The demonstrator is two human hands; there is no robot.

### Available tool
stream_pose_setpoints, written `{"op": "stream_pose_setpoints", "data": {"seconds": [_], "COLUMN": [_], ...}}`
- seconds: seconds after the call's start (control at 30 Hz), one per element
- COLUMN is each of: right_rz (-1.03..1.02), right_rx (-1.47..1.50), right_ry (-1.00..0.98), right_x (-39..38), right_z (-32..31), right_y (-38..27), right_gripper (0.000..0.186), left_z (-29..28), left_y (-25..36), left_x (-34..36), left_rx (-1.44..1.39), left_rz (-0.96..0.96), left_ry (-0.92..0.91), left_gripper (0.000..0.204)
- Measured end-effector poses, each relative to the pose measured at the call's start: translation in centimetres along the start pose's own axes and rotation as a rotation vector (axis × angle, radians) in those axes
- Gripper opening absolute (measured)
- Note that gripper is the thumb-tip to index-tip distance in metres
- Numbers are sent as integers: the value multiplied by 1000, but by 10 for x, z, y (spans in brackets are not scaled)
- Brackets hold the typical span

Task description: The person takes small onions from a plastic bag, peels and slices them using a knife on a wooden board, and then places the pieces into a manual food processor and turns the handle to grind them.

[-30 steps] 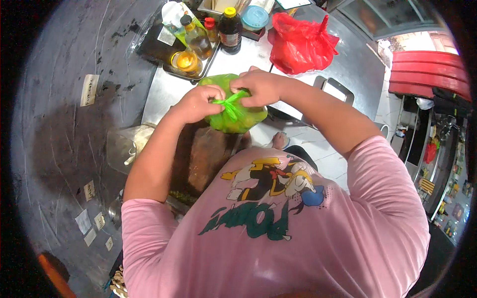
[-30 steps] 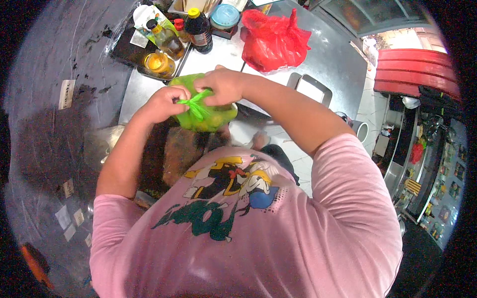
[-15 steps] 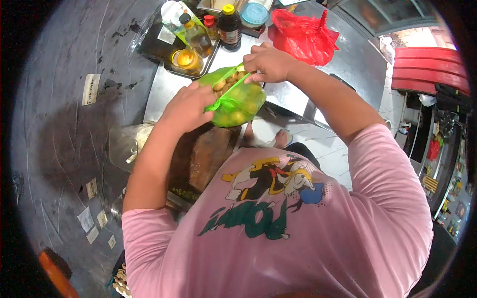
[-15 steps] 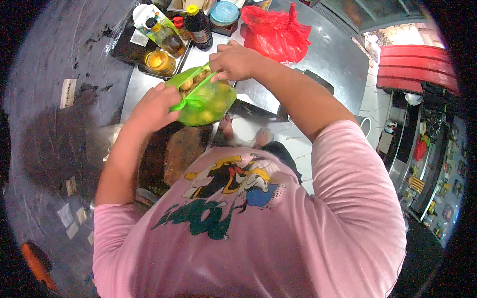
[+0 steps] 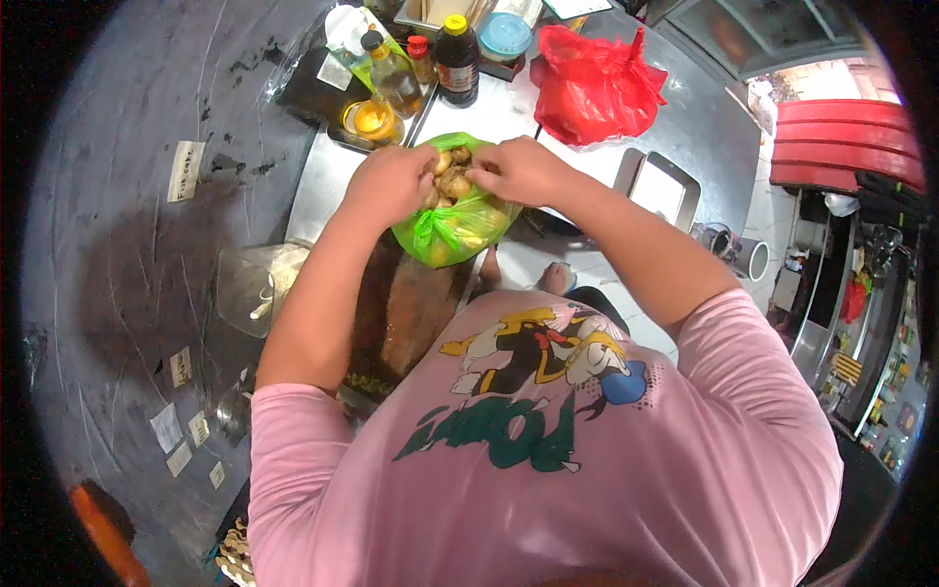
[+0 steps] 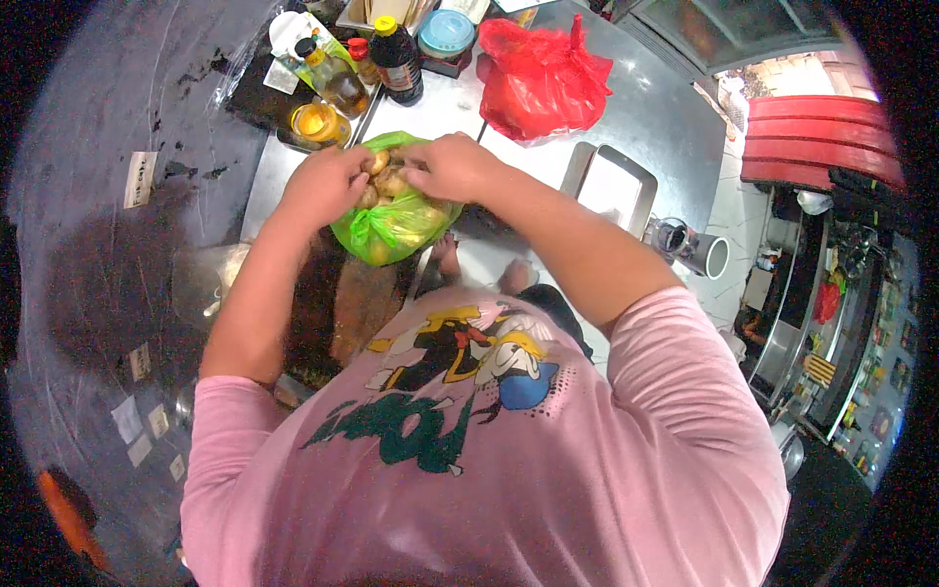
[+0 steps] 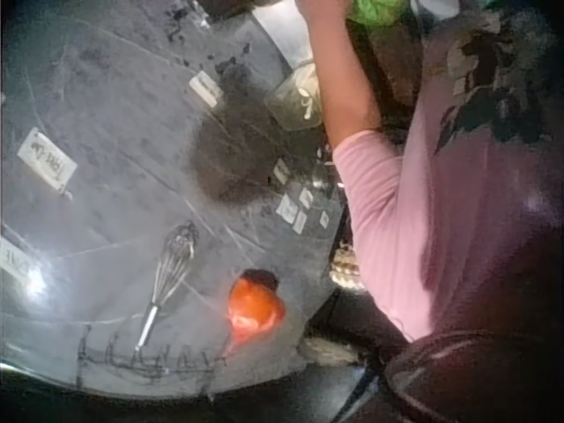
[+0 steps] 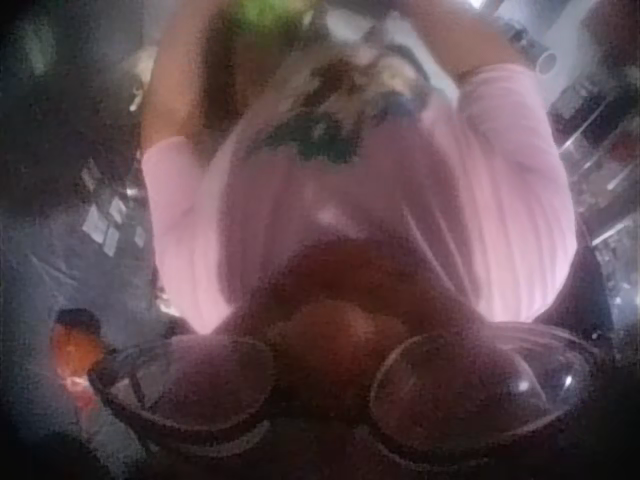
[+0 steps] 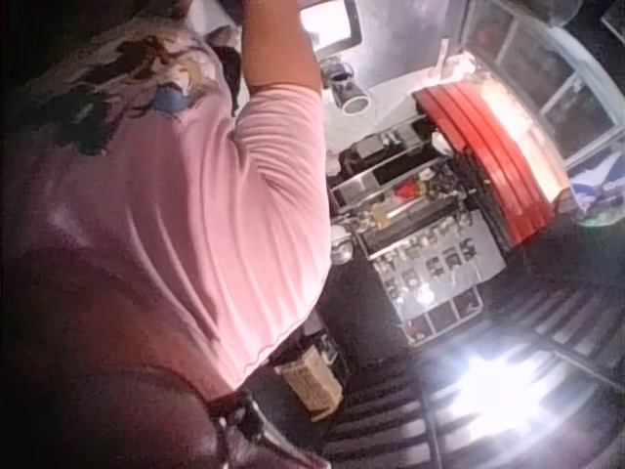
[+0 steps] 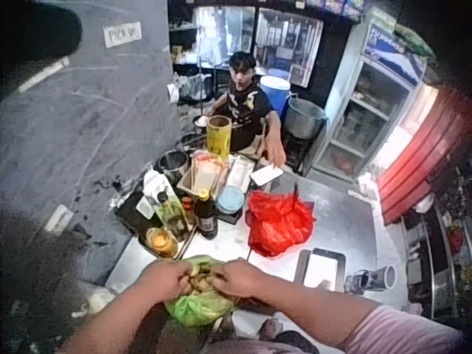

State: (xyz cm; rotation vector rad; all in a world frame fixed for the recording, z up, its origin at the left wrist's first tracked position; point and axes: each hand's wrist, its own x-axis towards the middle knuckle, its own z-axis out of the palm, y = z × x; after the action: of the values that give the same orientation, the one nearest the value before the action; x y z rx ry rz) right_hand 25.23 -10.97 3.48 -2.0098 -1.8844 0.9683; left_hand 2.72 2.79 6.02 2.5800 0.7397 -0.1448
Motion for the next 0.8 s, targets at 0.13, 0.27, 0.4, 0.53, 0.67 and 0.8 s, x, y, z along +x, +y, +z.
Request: {"op": "stream_pose_setpoints", "data": {"seconds": [0.13,0.27,0.4,0.53,0.67,0.8], "right_rz": [144,133,160,164,128,120], "right_rx": [-75,-155,-127,-88,-108,-69], "right_ry": [-43,-101,-74,-31,20,66], "right_x": [3,1,2,-4,-8,-4], "right_z": [1,3,5,6,7,15], "right_y": [-25,-38,-43,-36,-32,-34], "right_gripper": [59,76,86,88,85,87], "left_z": [9,10,6,-7,7,16], "left_y": [-4,-6,-23,-34,-59,-60], "left_x": [16,31,32,10,-18,-23], "left_rx": [80,158,7,-578,-1220,-999], "left_rz": [165,124,108,-72,-176,-62], "left_ry": [90,-59,-107,46,197,31], "left_gripper": [35,41,52,48,34,23]}}
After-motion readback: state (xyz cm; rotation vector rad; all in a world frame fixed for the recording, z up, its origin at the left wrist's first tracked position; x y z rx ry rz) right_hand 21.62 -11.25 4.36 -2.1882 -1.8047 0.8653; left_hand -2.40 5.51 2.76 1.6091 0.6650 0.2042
